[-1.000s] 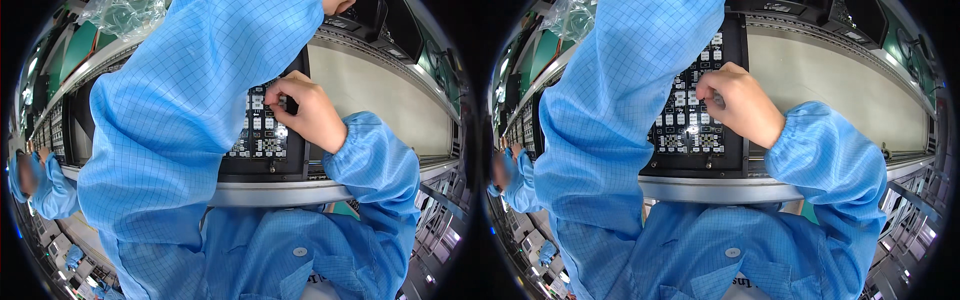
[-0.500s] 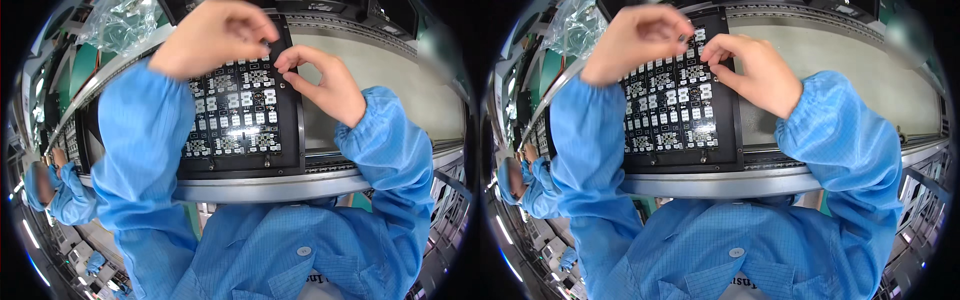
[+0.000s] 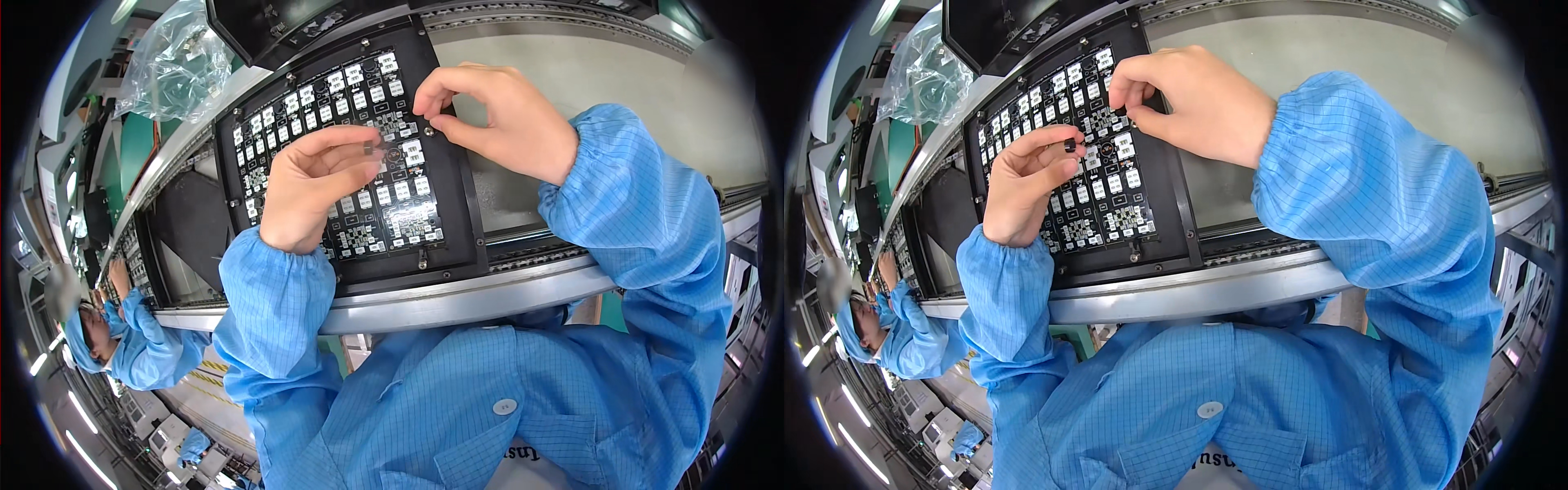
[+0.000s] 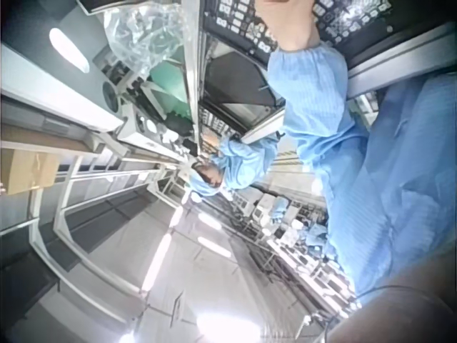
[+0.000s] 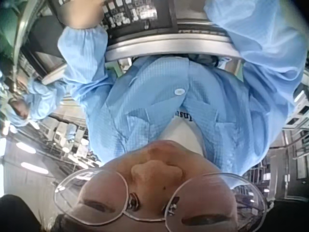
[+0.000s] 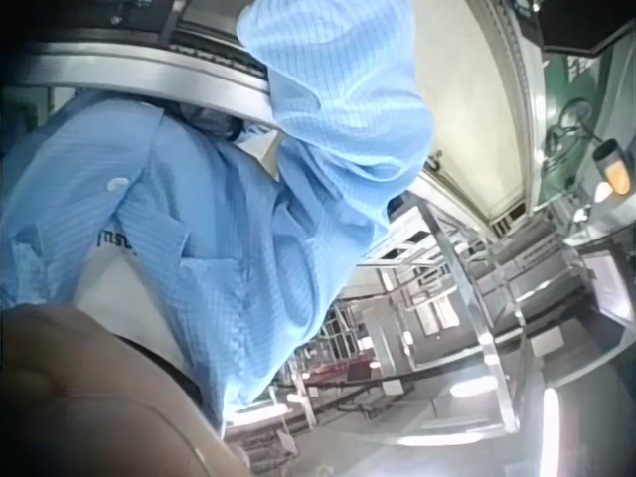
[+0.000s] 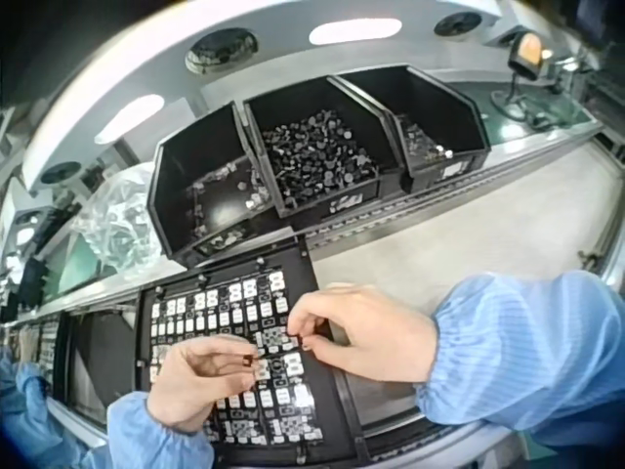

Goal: Manually placing small electronic components into a grid-like tray at an assembly station.

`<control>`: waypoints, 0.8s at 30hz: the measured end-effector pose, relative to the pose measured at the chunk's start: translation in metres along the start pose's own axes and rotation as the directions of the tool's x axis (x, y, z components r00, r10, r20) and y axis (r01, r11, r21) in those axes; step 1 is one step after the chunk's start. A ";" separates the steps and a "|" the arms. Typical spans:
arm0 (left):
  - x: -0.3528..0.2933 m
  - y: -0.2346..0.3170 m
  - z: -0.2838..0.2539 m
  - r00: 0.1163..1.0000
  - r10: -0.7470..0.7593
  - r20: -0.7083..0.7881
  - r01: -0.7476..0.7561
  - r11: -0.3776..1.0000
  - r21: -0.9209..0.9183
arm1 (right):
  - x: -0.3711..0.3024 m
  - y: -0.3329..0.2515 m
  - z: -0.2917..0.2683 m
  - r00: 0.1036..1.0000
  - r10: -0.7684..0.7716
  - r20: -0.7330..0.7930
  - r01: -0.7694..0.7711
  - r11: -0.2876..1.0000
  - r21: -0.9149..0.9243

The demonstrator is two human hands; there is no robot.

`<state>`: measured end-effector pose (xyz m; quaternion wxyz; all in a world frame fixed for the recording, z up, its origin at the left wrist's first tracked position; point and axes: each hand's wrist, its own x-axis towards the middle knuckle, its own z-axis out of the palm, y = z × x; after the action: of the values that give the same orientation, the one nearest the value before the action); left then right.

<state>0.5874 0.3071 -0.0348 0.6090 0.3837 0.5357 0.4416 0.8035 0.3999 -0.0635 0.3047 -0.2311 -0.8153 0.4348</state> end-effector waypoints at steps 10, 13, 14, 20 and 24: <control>0.002 -0.009 0.007 0.922 0.385 0.025 -0.328 0.748 0.578 | -0.002 0.001 -0.003 1.000 -0.004 0.009 0.004 0.999 -0.041; 0.001 -0.007 0.010 0.902 0.404 0.151 -0.353 0.491 0.796 | -0.001 0.001 -0.003 1.000 0.004 0.019 -0.004 0.999 -0.045; 0.002 -0.007 0.011 0.906 0.399 0.139 -0.334 0.475 0.814 | -0.001 0.001 -0.003 1.000 -0.002 0.020 0.004 0.998 -0.060; 0.003 -0.009 0.010 0.906 0.409 0.111 -0.310 0.460 0.832 | -0.001 0.002 -0.003 0.999 -0.027 0.018 0.028 0.997 -0.077; 0.002 -0.008 0.009 0.893 0.433 0.127 -0.326 0.424 0.845 | 0.000 -0.001 -0.004 1.000 -0.019 0.022 0.021 0.996 -0.089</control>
<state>0.5974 0.3068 -0.0416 0.1971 0.7160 0.6132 0.2691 0.8061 0.4016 -0.0608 0.2897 -0.2317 -0.8394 0.3972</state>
